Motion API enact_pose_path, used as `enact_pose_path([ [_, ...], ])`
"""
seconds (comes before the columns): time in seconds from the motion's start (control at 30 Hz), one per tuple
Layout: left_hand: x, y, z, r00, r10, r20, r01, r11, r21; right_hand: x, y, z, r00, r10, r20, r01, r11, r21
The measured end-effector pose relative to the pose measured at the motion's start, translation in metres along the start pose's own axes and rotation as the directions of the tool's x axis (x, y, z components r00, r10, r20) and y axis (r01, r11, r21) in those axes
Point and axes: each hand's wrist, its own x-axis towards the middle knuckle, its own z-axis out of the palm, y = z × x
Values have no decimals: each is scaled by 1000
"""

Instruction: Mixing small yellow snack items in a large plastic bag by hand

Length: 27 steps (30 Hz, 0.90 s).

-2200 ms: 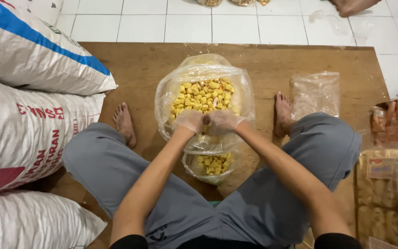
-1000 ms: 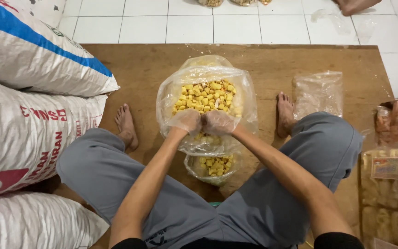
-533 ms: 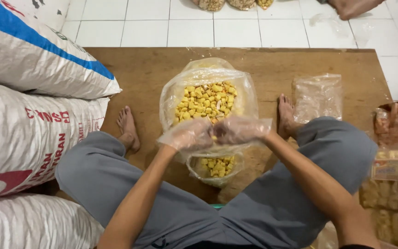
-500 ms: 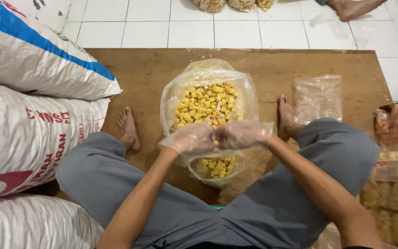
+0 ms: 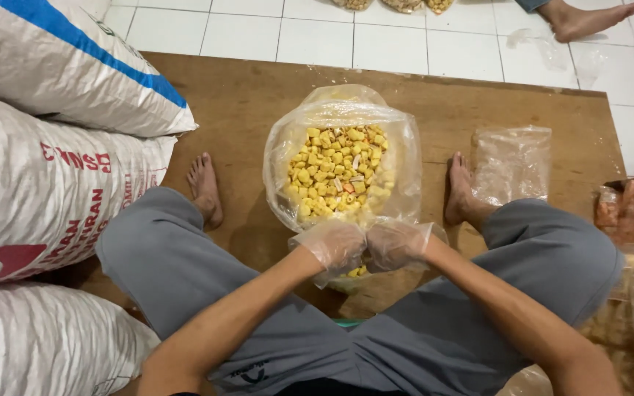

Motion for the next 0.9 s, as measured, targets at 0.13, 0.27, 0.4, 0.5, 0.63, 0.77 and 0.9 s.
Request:
enact_pose_path([
  [0.13, 8, -11, 3, 997, 66, -26, -65, 997, 49, -14, -27, -32, 999, 39, 6, -39, 999, -21],
  [0.27, 28, -21, -3, 999, -20, -36, 23, 995, 99, -31, -49, -75, 995, 83, -56, -77, 993, 89],
  [0.4, 46, -55, -22, 937, -336, -94, 339, 940, 24, 5, -4, -76, 923, 234, -304, -218, 972, 87],
  [0.5, 72, -79, -41, 844, -469, -259, 494, 869, 36, 38, 30, -83, 882, 185, -433, -221, 975, -34],
  [0.63, 80, -84, -55, 784, -568, -251, 571, 818, -69, 95, 74, -81, 813, 239, -531, -283, 959, -1],
  [0.77, 71, -70, -85, 729, -657, -195, 603, 750, -271, 127, 93, -81, 710, 191, -677, -500, 815, -294],
  [0.9, 83, -77, -94, 684, -727, -58, 633, 632, -448, 147, 108, -75, 672, 283, -684, -494, 860, -130],
])
